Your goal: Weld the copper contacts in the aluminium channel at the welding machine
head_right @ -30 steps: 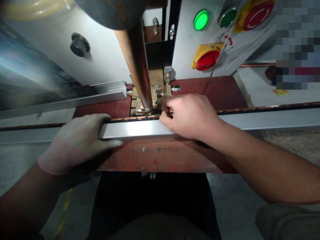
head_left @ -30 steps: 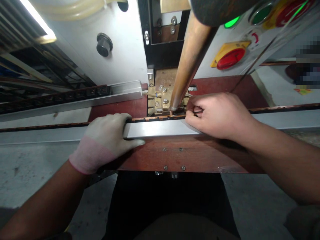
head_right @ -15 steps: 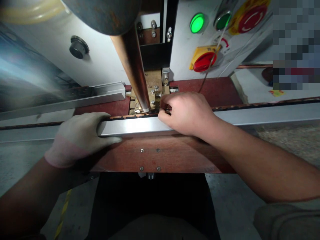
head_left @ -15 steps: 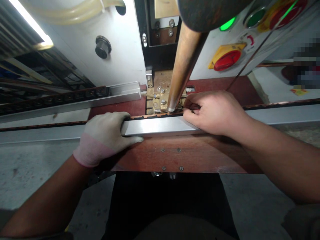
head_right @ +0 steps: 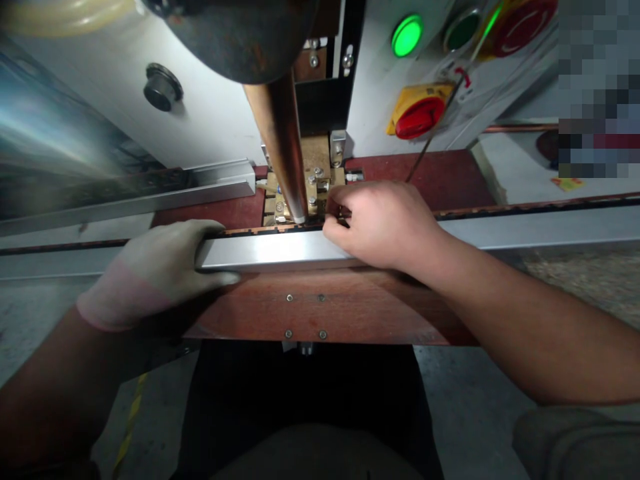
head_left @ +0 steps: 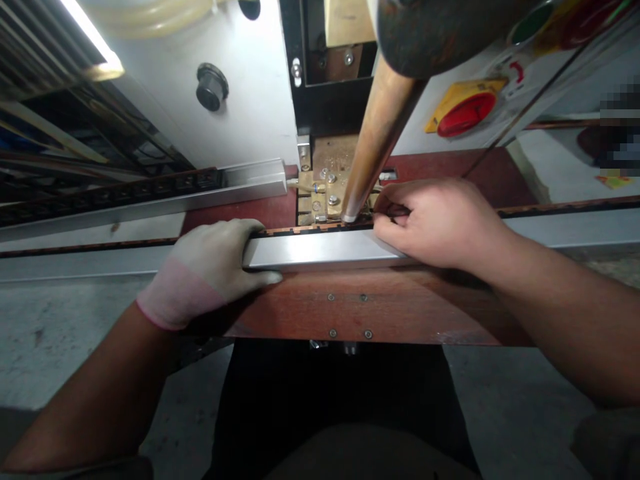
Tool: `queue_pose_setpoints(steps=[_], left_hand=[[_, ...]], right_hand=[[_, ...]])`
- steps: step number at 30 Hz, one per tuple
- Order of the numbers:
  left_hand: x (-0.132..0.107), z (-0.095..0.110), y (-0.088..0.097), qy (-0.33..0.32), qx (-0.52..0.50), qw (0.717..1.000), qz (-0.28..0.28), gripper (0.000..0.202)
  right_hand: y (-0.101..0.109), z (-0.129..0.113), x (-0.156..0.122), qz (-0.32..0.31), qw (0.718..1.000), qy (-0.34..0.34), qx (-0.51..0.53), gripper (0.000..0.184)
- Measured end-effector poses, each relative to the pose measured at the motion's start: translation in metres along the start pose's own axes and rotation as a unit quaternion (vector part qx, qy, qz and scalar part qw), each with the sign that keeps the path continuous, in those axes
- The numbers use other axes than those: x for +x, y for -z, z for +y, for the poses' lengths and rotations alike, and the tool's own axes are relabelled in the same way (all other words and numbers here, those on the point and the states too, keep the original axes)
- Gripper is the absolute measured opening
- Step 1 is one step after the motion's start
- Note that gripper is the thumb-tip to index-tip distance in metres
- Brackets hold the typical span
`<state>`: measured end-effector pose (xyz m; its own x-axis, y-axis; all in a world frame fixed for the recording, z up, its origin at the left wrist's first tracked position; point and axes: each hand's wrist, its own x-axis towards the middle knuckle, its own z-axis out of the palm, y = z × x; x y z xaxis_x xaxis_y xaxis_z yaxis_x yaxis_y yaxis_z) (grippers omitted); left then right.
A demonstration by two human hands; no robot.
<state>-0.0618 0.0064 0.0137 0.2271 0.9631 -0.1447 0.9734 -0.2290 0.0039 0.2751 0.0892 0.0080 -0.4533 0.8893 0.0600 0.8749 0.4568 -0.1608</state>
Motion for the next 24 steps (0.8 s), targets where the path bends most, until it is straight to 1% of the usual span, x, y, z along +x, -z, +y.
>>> queue_pose_setpoints(steps=[6, 11, 16, 19, 21, 24], left_hand=[[0.001, 0.0, 0.001, 0.002, 0.004, 1.0, 0.0, 0.066], [0.001, 0.0, 0.0, -0.005, 0.006, 1.0, -0.002, 0.063], [-0.002, -0.005, 0.003, -0.022, -0.006, 1.0, -0.004, 0.057], [-0.003, -0.004, 0.005, -0.023, 0.011, 1.0, -0.002, 0.057], [-0.005, 0.0, 0.005, -0.02, 0.022, 1.0, 0.004, 0.057], [-0.008, 0.013, 0.0, -0.015, 0.017, 0.999, 0.028, 0.056]], right_hand=[[0.003, -0.004, 0.0, 0.0, 1.0, 0.0, 0.007, 0.022], [0.004, -0.005, -0.001, 0.002, 1.0, -0.008, 0.009, 0.019], [0.002, 0.002, 0.001, 0.001, 1.0, -0.006, 0.006, 0.017], [-0.001, 0.009, 0.003, 0.04, 0.999, -0.013, 0.008, 0.011], [-0.001, 0.011, 0.002, 0.07, 0.997, -0.005, 0.024, 0.009], [0.0, 0.009, -0.003, 0.079, 0.994, 0.038, 0.062, 0.016]])
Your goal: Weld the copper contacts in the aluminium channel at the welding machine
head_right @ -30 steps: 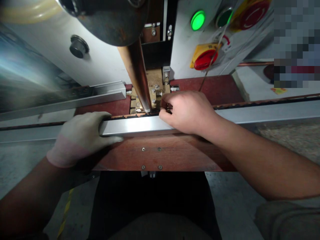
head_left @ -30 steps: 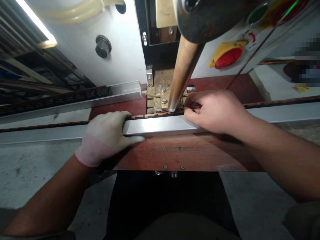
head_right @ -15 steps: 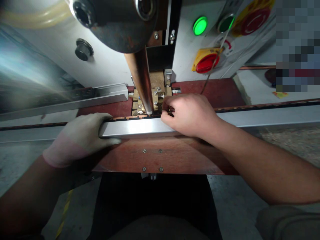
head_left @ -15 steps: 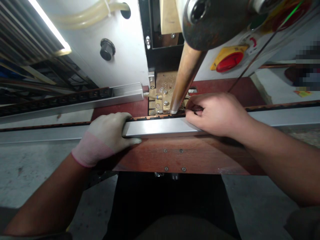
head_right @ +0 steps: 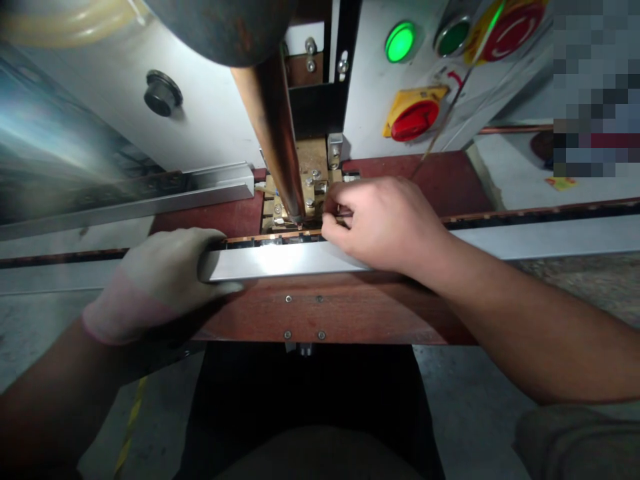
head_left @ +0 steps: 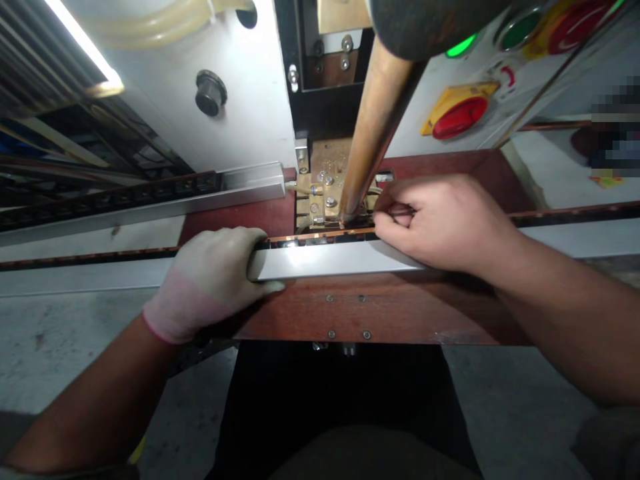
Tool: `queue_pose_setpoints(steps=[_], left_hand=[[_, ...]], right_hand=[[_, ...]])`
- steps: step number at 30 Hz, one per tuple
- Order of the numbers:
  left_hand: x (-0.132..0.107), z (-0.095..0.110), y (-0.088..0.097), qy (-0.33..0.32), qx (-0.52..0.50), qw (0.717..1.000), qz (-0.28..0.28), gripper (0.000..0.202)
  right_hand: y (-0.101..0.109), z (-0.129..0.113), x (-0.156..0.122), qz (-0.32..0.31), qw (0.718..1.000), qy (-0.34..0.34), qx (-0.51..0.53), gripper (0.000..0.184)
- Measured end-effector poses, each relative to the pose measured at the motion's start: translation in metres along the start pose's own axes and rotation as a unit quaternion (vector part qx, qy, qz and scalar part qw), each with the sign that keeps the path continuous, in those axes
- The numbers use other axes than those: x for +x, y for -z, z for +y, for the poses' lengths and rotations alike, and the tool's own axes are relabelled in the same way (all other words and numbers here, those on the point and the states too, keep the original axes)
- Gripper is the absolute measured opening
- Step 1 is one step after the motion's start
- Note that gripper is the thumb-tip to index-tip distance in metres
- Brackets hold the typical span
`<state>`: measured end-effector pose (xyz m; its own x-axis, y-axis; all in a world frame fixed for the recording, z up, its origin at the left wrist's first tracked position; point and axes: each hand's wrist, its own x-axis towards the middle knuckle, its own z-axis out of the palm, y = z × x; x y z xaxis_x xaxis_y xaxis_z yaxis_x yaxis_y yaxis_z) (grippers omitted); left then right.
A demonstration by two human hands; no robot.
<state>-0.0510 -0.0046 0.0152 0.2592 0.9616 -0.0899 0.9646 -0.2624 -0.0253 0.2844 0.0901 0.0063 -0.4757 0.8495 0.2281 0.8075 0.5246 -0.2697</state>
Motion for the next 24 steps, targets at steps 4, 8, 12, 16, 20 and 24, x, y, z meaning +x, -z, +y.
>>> queue_pose_setpoints(steps=[4, 8, 12, 16, 20, 24], left_hand=[[-0.006, 0.019, -0.015, -0.011, -0.022, 0.996, 0.086, 0.059], [-0.01, 0.025, -0.027, -0.032, -0.023, 0.989, 0.143, 0.049], [-0.011, 0.023, -0.029, -0.042, -0.017, 0.987, 0.156, 0.049], [-0.012, 0.026, -0.032, -0.067, -0.01, 0.98, 0.186, 0.049], [-0.011, 0.029, -0.035, -0.078, -0.011, 0.977, 0.197, 0.052], [-0.01, 0.028, -0.032, -0.072, -0.015, 0.981, 0.181, 0.051]], right_hand=[[0.001, -0.008, -0.009, 0.009, 0.997, 0.057, 0.051, 0.013], [0.001, -0.012, -0.014, 0.016, 0.983, 0.148, 0.106, 0.02], [0.0, -0.016, -0.015, -0.021, 0.982, 0.167, 0.091, 0.026], [-0.001, -0.023, -0.016, -0.027, 0.994, 0.106, 0.013, 0.035], [-0.001, -0.028, -0.016, -0.039, 0.997, 0.07, -0.022, 0.044], [0.0, -0.029, -0.015, -0.049, 0.997, 0.036, -0.047, 0.031]])
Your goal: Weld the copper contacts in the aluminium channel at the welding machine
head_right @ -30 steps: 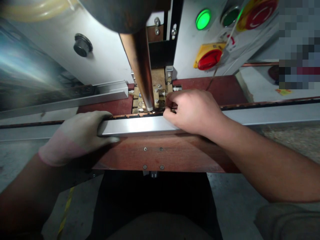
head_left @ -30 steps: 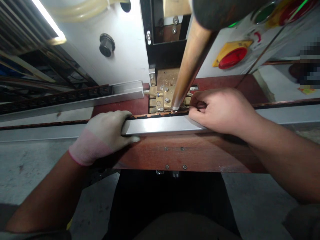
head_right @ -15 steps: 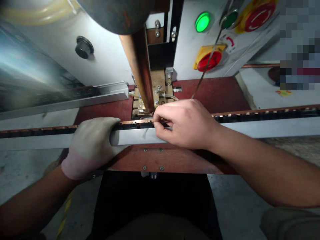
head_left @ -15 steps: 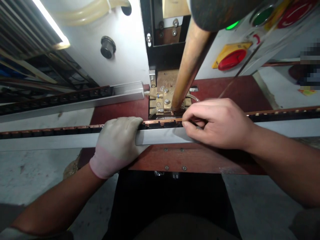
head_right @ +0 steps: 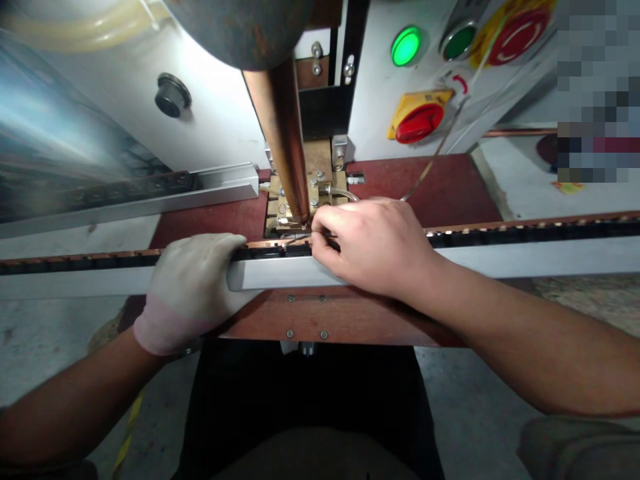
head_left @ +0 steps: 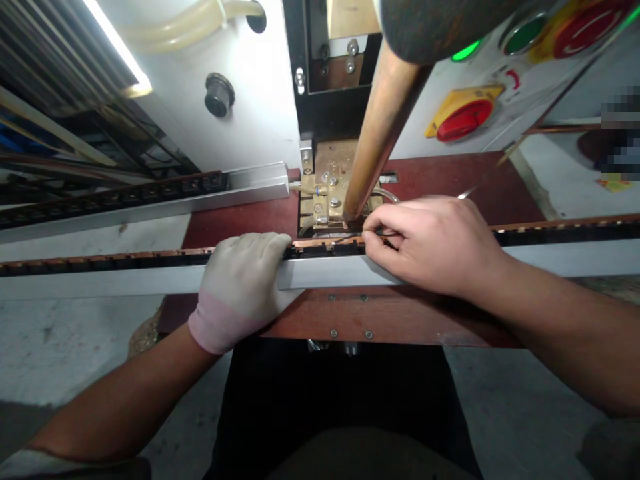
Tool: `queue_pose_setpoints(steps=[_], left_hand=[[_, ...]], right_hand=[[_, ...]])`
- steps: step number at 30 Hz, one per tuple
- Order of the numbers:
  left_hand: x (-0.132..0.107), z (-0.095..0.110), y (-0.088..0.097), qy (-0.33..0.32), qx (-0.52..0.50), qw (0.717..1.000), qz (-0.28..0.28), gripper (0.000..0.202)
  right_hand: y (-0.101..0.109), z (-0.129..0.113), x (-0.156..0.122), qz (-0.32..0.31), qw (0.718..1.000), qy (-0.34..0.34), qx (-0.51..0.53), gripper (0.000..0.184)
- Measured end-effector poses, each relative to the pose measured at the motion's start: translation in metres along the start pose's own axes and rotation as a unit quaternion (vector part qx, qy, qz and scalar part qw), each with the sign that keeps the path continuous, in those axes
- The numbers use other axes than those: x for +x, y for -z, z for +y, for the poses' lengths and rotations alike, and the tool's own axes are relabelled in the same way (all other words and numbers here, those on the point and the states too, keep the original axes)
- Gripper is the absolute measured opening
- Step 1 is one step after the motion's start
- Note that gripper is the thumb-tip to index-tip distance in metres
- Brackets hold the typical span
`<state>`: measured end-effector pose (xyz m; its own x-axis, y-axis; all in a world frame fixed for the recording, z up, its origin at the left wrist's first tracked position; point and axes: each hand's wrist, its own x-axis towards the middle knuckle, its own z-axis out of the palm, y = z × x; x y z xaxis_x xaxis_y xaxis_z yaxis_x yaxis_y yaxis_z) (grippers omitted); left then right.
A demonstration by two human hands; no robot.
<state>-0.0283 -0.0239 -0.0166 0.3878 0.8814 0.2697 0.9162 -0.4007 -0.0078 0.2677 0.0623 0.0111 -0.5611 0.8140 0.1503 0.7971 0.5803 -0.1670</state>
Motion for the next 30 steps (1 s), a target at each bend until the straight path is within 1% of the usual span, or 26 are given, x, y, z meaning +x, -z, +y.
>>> queue_pose_setpoints(steps=[3, 7, 9, 12, 15, 17, 19, 25, 30], left_hand=[[0.004, -0.001, 0.004, 0.01, -0.006, 1.0, -0.021, 0.059], [0.012, -0.004, 0.01, 0.044, -0.016, 0.996, -0.077, 0.065], [0.015, -0.008, 0.013, 0.057, -0.018, 0.993, -0.105, 0.065], [0.017, -0.02, 0.017, 0.067, -0.006, 0.987, -0.143, 0.067], [0.016, -0.034, 0.022, 0.089, 0.018, 0.98, -0.175, 0.072], [0.016, -0.04, 0.025, 0.108, 0.026, 0.977, -0.18, 0.071], [0.016, -0.042, 0.026, 0.114, 0.031, 0.977, -0.177, 0.069], [0.019, -0.036, 0.021, 0.117, 0.025, 0.982, -0.148, 0.077], [0.02, -0.037, 0.021, 0.121, 0.016, 0.98, -0.154, 0.076]], right_hand=[[0.002, 0.001, 0.004, -0.006, 0.999, -0.041, -0.021, 0.019], [0.003, 0.005, 0.012, -0.041, 0.995, -0.084, -0.036, 0.019], [0.002, 0.009, 0.016, -0.05, 0.994, -0.093, -0.025, 0.019], [0.001, 0.014, 0.019, -0.059, 0.993, -0.1, -0.005, 0.018], [-0.001, 0.019, 0.019, -0.052, 0.995, -0.083, -0.005, 0.021], [-0.001, 0.021, 0.018, -0.037, 0.997, -0.061, -0.006, 0.023], [-0.001, 0.022, 0.018, -0.031, 0.998, -0.051, 0.0, 0.023], [-0.001, 0.026, 0.019, -0.044, 0.997, -0.069, 0.002, 0.02], [-0.005, 0.031, 0.018, -0.009, 0.999, -0.049, 0.015, 0.017]])
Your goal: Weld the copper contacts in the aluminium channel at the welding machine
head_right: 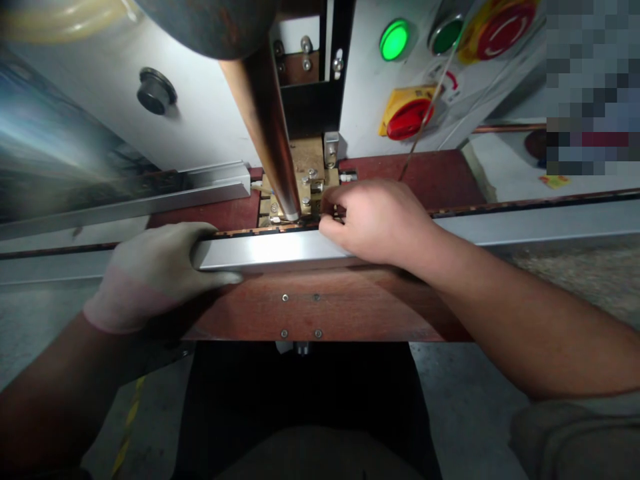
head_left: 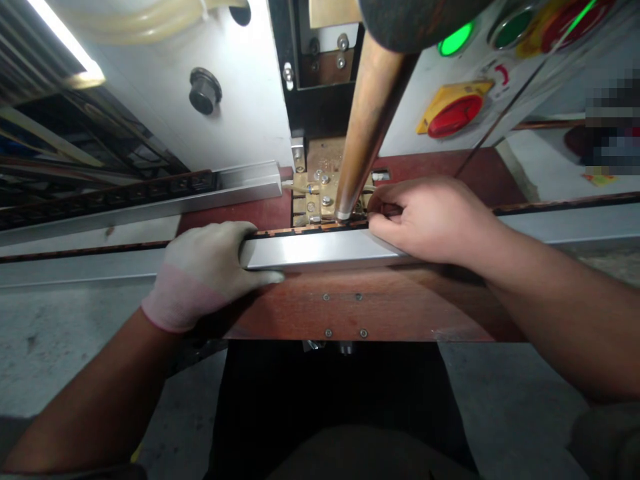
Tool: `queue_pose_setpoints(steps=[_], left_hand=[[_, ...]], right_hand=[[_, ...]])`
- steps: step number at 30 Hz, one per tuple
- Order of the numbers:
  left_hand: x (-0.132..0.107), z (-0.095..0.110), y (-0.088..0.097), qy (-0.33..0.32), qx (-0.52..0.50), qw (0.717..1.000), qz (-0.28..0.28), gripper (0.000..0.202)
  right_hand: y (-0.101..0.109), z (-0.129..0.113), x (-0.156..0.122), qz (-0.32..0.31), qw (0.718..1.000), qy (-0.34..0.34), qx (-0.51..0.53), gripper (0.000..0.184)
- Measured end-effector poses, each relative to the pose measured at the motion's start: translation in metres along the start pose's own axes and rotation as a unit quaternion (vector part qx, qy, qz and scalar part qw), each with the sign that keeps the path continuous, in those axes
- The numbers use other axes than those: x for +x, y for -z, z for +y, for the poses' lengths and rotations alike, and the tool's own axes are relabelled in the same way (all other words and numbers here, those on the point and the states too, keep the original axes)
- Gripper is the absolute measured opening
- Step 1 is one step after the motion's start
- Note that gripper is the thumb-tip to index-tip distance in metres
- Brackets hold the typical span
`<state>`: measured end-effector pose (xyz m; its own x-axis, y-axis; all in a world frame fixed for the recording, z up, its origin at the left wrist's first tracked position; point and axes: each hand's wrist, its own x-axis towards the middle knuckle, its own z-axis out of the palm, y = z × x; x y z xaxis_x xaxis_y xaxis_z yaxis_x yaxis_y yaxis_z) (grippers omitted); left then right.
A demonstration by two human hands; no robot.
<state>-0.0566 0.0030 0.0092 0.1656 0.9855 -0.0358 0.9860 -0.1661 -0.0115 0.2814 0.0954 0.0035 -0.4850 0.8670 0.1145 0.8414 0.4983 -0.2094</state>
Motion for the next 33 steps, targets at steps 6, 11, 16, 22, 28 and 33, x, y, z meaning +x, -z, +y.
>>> queue_pose_setpoints(steps=[6, 11, 16, 22, 28, 33], left_hand=[[0.0, 0.001, 0.0, 0.001, -0.002, 1.0, 0.008, 0.075], [0.001, 0.001, 0.001, -0.005, 0.002, 1.0, -0.007, 0.076], [0.001, -0.005, 0.003, -0.022, -0.007, 0.999, -0.025, 0.067], [0.001, -0.006, 0.005, -0.01, -0.005, 0.999, -0.033, 0.063], [0.0, -0.007, 0.002, -0.024, -0.001, 0.999, -0.026, 0.062], [-0.002, -0.012, 0.001, -0.042, -0.002, 0.999, -0.027, 0.057]], right_hand=[[0.001, -0.005, 0.001, -0.022, 0.999, -0.029, -0.012, 0.027], [0.003, -0.005, 0.002, -0.037, 0.999, -0.027, -0.009, 0.026], [0.0, 0.0, 0.001, 0.001, 1.0, 0.006, -0.006, 0.014], [-0.001, 0.0, 0.0, -0.002, 1.0, 0.008, -0.013, 0.016], [0.0, -0.002, -0.001, -0.008, 1.0, 0.0, -0.003, 0.014], [-0.001, -0.001, -0.001, 0.017, 0.999, 0.02, -0.018, 0.02]])
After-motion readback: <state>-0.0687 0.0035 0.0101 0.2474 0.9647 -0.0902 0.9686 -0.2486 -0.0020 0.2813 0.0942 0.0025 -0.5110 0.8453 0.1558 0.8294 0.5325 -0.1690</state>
